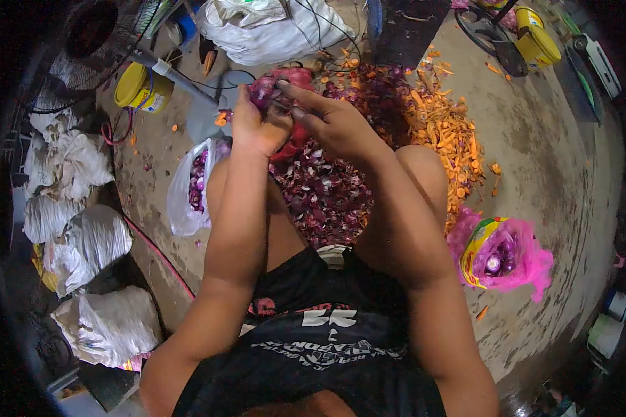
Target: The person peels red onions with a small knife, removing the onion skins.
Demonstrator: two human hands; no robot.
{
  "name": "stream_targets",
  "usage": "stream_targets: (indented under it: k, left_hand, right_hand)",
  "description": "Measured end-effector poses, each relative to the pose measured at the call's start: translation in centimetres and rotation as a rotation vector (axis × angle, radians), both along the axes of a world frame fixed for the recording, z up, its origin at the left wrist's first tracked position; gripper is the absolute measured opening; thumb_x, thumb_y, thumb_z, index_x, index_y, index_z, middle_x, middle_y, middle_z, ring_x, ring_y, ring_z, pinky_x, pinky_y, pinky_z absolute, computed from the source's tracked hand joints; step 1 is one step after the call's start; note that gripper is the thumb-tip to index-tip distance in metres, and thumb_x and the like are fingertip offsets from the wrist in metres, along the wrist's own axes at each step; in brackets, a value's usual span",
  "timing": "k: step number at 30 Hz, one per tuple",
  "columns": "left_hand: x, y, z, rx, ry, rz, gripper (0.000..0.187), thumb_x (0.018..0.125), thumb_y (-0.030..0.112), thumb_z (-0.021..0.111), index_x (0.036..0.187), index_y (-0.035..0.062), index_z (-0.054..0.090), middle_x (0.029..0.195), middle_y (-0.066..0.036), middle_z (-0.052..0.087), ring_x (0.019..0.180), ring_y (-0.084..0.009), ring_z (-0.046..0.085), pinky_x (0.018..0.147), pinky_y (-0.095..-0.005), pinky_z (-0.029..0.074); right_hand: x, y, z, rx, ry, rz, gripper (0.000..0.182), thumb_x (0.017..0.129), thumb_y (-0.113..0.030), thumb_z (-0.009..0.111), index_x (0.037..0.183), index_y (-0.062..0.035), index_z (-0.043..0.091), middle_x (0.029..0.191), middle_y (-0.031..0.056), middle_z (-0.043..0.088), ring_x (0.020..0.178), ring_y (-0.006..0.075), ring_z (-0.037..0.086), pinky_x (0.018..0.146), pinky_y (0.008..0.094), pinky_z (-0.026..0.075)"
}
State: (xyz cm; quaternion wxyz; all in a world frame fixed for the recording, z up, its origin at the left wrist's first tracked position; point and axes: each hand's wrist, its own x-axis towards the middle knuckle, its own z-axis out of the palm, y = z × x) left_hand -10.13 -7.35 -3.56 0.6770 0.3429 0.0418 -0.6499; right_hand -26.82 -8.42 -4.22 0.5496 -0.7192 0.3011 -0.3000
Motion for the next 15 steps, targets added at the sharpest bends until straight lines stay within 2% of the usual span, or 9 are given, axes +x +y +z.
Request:
stream_targets:
  k: [2,5,8,10,13,15]
  left_hand:
    - [0.3,0.0,-0.2,-0.010,0.033,-0.015,0.066,0.100,0.067,0.031,0.126,0.0111,0.054,0.119,-0.009,0.063,0.111,-0.0247,0.058,0.101,-0.0430,0.045]
    - [1.0,-0.3,-1.1,-0.044,0.081,-0.027,0.068,0.099,0.069,0.032,0.126,0.0116,0.054,0.120,-0.008,0.063,0.113,-0.0240,0.057,0.102,-0.0431,0.044]
    - [0.8,-0.3,-1.3,-0.003,0.049,-0.004,0.070,0.097,0.072,0.033,0.125,0.0123,0.056,0.118,-0.006,0.063,0.109,-0.0228,0.058,0.099,-0.0409,0.045]
    - [0.1,-0.2,-0.6,0.048,0.041,0.012,0.070,0.096,0.073,0.034,0.123,0.0132,0.057,0.116,-0.004,0.064,0.106,-0.0212,0.058,0.095,-0.0384,0.046]
    - [-1.2,1.1,1.5,0.050,-0.016,-0.049,0.062,0.102,0.064,0.030,0.119,0.0123,0.060,0.111,-0.006,0.065,0.095,-0.0204,0.062,0.088,-0.0333,0.052]
    - [-0.9,0.8,0.3,0.029,0.000,-0.082,0.062,0.102,0.064,0.030,0.121,0.0139,0.060,0.113,-0.006,0.065,0.096,-0.0200,0.061,0.087,-0.0338,0.052]
  right_hand:
    - [0.0,-0.3,-0.8,-0.027,0.011,-0.028,0.049,0.100,-0.024,0.059,0.147,-0.0177,0.049,0.143,0.0141,0.057,0.128,0.0207,0.057,0.106,0.0332,0.043]
    - [0.2,-0.4,-1.4,-0.159,-0.063,-0.065,0.049,0.099,-0.024,0.061,0.146,-0.0178,0.050,0.138,0.0155,0.059,0.123,0.0252,0.060,0.103,0.0350,0.045]
    - [0.8,0.0,-0.5,-0.414,-0.011,-0.162,0.047,0.097,-0.022,0.062,0.143,-0.0184,0.053,0.128,0.0150,0.064,0.115,0.0315,0.064,0.096,0.0381,0.050]
    - [1.3,0.3,-0.2,-0.521,0.052,-0.228,0.043,0.095,-0.020,0.063,0.138,-0.0199,0.057,0.118,0.0129,0.066,0.107,0.0329,0.065,0.089,0.0391,0.053]
    - [1.6,0.6,0.5,-0.583,0.168,-0.264,0.040,0.093,-0.018,0.064,0.133,-0.0229,0.062,0.108,0.0096,0.067,0.097,0.0318,0.066,0.081,0.0393,0.054]
    - [1.6,0.6,0.5,-0.630,0.197,-0.284,0.039,0.092,-0.016,0.064,0.130,-0.0241,0.064,0.104,0.0081,0.067,0.092,0.0304,0.066,0.077,0.0391,0.055]
